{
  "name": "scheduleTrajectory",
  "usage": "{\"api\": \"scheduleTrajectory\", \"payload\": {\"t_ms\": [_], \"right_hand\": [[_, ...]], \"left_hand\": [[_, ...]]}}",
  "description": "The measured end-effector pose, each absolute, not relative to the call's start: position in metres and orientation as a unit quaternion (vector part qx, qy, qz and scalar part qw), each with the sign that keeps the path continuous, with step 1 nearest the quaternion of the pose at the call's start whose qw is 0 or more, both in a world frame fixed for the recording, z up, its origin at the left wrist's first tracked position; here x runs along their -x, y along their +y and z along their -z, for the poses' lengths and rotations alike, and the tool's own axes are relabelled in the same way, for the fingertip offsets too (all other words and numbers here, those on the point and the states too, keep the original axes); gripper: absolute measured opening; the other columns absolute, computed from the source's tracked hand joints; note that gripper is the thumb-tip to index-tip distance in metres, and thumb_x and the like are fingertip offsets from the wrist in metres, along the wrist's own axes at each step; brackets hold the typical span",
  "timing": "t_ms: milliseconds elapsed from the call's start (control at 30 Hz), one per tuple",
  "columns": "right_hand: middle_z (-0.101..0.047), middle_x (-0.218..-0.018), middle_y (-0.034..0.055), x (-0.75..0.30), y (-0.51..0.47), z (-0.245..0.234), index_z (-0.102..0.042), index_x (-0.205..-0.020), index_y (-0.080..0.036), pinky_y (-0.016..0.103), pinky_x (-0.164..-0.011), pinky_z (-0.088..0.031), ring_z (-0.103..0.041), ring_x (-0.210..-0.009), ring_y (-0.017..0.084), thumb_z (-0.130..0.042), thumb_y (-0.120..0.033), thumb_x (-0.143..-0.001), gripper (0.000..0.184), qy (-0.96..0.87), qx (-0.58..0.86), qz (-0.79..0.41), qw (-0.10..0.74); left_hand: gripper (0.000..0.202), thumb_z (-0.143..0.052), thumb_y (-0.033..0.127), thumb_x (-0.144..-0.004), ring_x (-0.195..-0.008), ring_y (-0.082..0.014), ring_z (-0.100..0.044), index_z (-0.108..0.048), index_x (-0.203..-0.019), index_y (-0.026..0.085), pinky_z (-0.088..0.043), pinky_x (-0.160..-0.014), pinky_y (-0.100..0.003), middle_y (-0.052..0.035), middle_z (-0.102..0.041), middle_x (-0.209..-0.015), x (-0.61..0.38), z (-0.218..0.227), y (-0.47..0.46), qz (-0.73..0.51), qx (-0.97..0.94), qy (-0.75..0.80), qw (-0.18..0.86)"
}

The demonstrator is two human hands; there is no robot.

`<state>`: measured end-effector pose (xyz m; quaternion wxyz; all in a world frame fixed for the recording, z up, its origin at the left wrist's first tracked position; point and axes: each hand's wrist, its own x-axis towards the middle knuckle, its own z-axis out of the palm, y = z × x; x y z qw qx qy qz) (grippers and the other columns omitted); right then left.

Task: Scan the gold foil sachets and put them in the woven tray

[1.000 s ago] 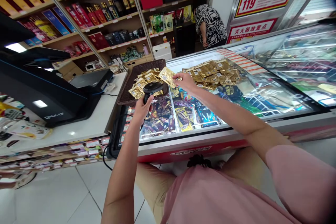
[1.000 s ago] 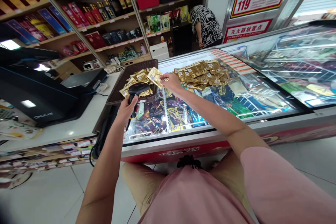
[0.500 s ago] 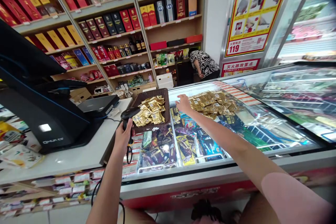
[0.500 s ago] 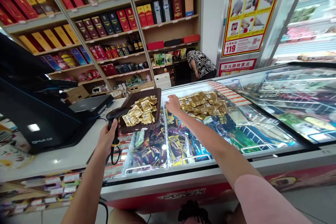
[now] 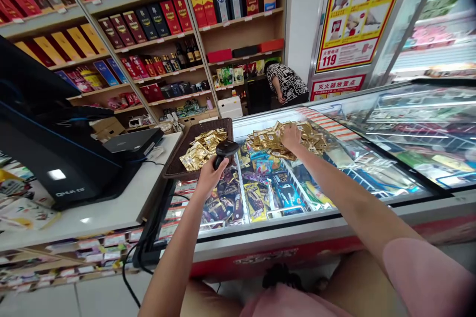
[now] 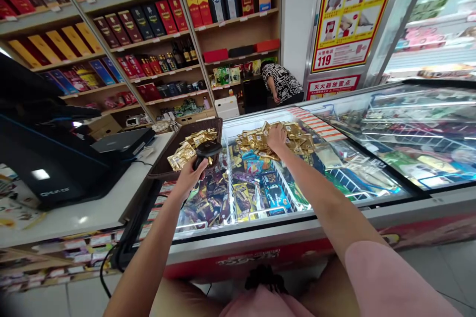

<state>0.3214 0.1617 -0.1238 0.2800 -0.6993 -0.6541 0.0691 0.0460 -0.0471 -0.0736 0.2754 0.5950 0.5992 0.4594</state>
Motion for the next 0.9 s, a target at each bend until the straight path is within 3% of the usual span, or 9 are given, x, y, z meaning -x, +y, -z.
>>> {"api": "scheduleTrajectory", "payload": {"t_ms": [67,167,233,333,533,900], "right_hand": [[-0.051,-0.128,0.0252,-0.319,0.153,0.116,-0.058,-0.117,-0.008,0.034,-0.088,-0.04,-0.057,-0.109,0.028,-0.057,-0.016,-0.087,0.031,-0.663,0.662,-0.144,0.318],[-0.065,-0.103,0.0139,-0.305,0.135,0.109,-0.064,-0.102,-0.014,0.029,-0.074,-0.045,-0.061,-0.087,0.021,-0.054,-0.022,-0.089,0.018,-0.661,0.605,-0.292,0.334],[-0.066,-0.089,0.0076,-0.293,0.121,0.108,-0.066,-0.095,-0.017,0.026,-0.066,-0.044,-0.06,-0.076,0.017,-0.058,-0.027,-0.086,0.016,-0.662,0.559,-0.386,0.315],[-0.067,-0.088,0.0065,-0.279,0.1,0.109,-0.066,-0.091,-0.017,0.024,-0.062,-0.043,-0.059,-0.075,0.016,-0.068,-0.03,-0.078,0.018,-0.654,0.51,-0.473,0.296],[-0.067,-0.084,0.0073,-0.274,0.073,0.109,-0.068,-0.088,-0.018,0.025,-0.059,-0.04,-0.057,-0.069,0.017,-0.071,-0.025,-0.076,0.014,-0.642,0.519,-0.496,0.271],[-0.057,-0.071,-0.0009,-0.281,0.07,0.14,-0.061,-0.078,-0.019,0.022,-0.055,-0.032,-0.047,-0.061,0.011,-0.067,-0.029,-0.074,0.013,-0.687,0.489,-0.483,0.235]], "left_hand": [[0.041,-0.059,0.06,-0.082,-0.048,-0.0098,-0.046,-0.051,-0.079,0.02,-0.032,-0.047,-0.021,0.0058,-0.047,-0.055,-0.044,0.077,-0.05,-0.445,-0.601,0.608,0.267],[0.042,-0.058,0.061,-0.082,-0.046,-0.0093,-0.045,-0.05,-0.078,0.02,-0.031,-0.046,-0.021,0.0062,-0.046,-0.054,-0.044,0.082,-0.052,-0.425,-0.603,0.62,0.265],[0.042,-0.059,0.061,-0.081,-0.046,-0.0093,-0.045,-0.052,-0.079,0.02,-0.032,-0.046,-0.021,0.0059,-0.048,-0.054,-0.047,0.087,-0.054,-0.411,-0.608,0.62,0.278],[0.042,-0.059,0.061,-0.081,-0.047,-0.0095,-0.045,-0.053,-0.081,0.019,-0.033,-0.046,-0.021,0.0053,-0.05,-0.055,-0.053,0.096,-0.059,-0.402,-0.608,0.618,0.294],[0.041,-0.059,0.06,-0.081,-0.046,-0.0083,-0.044,-0.052,-0.084,0.02,-0.033,-0.045,-0.02,0.0061,-0.047,-0.056,-0.054,0.106,-0.071,-0.433,-0.588,0.611,0.305],[0.041,-0.06,0.06,-0.081,-0.045,-0.008,-0.041,-0.051,-0.083,0.02,-0.029,-0.044,-0.021,0.0071,-0.045,-0.052,-0.067,0.111,-0.079,-0.425,-0.578,0.588,0.374]]}}
